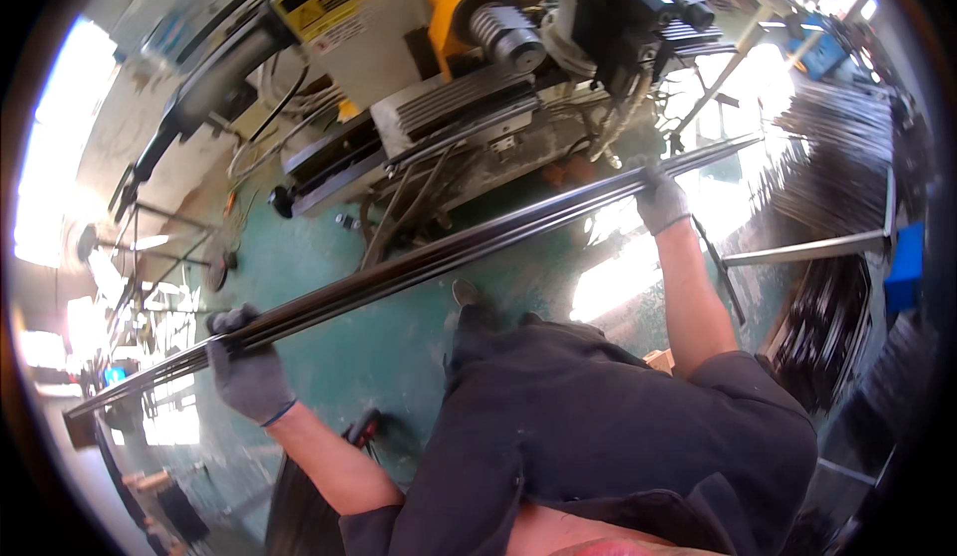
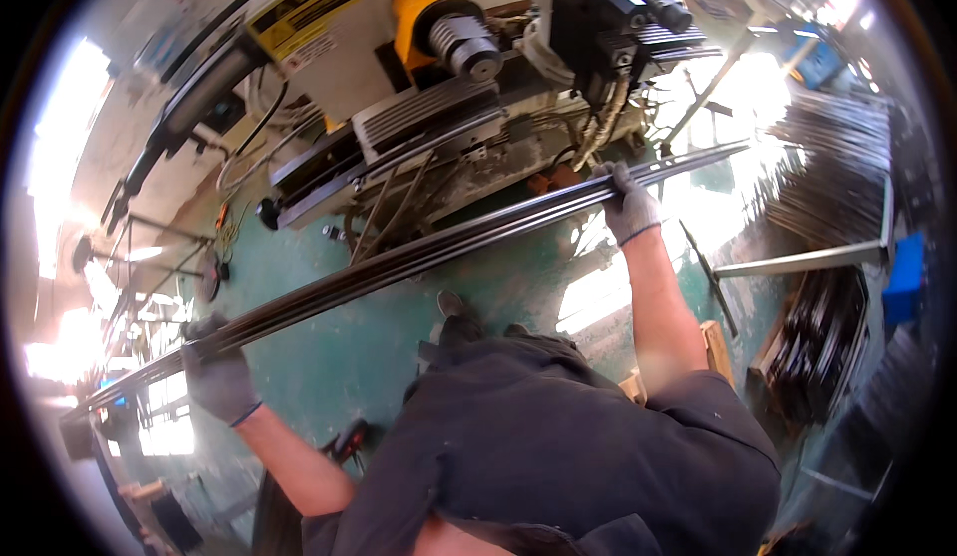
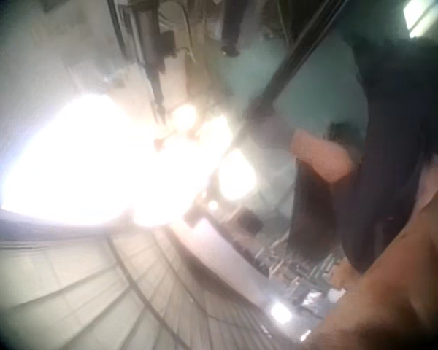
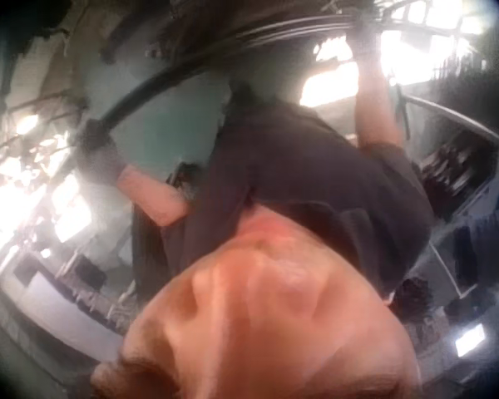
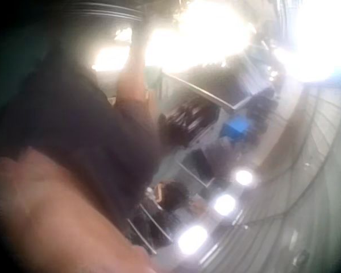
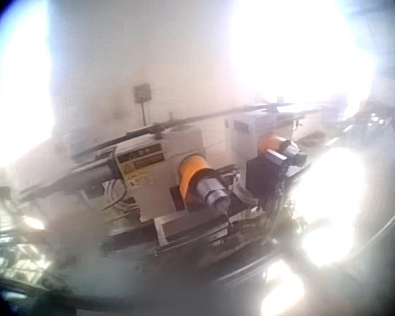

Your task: The person picks up bundles of straight metal rods from a rack and feeds them into a bending machine. After the machine bends the rods, the person removes the finished pieces and stacks them on a wooden pallet.

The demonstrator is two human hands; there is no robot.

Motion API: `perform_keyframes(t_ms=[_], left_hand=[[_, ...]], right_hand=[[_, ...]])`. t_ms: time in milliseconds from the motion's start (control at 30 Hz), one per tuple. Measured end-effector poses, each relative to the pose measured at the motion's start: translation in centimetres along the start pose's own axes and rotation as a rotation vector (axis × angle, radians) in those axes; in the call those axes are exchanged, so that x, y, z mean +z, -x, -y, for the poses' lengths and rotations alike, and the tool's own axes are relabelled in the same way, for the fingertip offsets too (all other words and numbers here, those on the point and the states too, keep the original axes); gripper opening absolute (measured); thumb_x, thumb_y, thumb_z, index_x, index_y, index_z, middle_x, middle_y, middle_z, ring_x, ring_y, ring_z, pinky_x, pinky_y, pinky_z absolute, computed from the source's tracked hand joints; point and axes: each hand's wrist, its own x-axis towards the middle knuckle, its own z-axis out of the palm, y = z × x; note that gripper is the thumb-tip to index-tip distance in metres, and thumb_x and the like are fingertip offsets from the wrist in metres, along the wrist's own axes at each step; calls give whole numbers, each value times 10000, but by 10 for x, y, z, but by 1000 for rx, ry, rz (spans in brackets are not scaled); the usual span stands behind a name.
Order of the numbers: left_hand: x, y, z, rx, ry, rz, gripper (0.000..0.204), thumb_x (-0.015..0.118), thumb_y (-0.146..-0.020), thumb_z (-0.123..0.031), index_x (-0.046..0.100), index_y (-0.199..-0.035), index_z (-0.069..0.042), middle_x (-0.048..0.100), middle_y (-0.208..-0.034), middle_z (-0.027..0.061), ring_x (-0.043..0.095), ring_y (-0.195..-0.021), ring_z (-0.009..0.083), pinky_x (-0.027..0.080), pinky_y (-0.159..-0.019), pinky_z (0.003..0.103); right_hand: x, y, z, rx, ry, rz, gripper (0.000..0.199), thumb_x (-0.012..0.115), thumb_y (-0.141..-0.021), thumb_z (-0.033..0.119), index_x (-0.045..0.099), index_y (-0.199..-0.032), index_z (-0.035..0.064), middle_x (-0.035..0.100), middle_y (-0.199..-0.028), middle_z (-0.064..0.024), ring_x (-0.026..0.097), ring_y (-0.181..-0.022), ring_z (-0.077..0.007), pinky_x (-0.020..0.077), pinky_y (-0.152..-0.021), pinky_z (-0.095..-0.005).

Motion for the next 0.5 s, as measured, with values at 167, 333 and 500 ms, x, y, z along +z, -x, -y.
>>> perform_keyframes(t_ms=[167, 333, 500], left_hand=[[-21, -68, 50, -94, -40, -20, 226, 526, -1000, -198, 602, -1046, 10, 626, -1004, 119, 592, -1038, 281, 416, -1086, 472], [-40, -115, 123, -254, 40, -108, 277, 510, -1008, -219, 614, -1082, 27, 658, -1079, 158, 599, -1090, 314, 422, -1087, 486], [-17, -130, 159, -475, 214, -128, 316, 492, -1013, -212, 602, -1143, 55, 650, -1148, 187, 589, -1138, 342, 432, -1071, 503]], right_hand=[[43, -36, 14, -217, -41, -56, 149, 577, -996, 144, 616, -1025, 4, 697, -908, -109, 681, -823, -232, 585, -770, -359], [178, 12, -32, -105, 159, -146, 232, 637, -966, 178, 618, -1067, -30, 672, -980, -125, 675, -872, -249, 573, -771, -373], [187, -52, -21, -149, 199, -130, 234, 670, -943, 171, 644, -1033, -44, 677, -955, -113, 680, -838, -237, 575, -738, -351]])
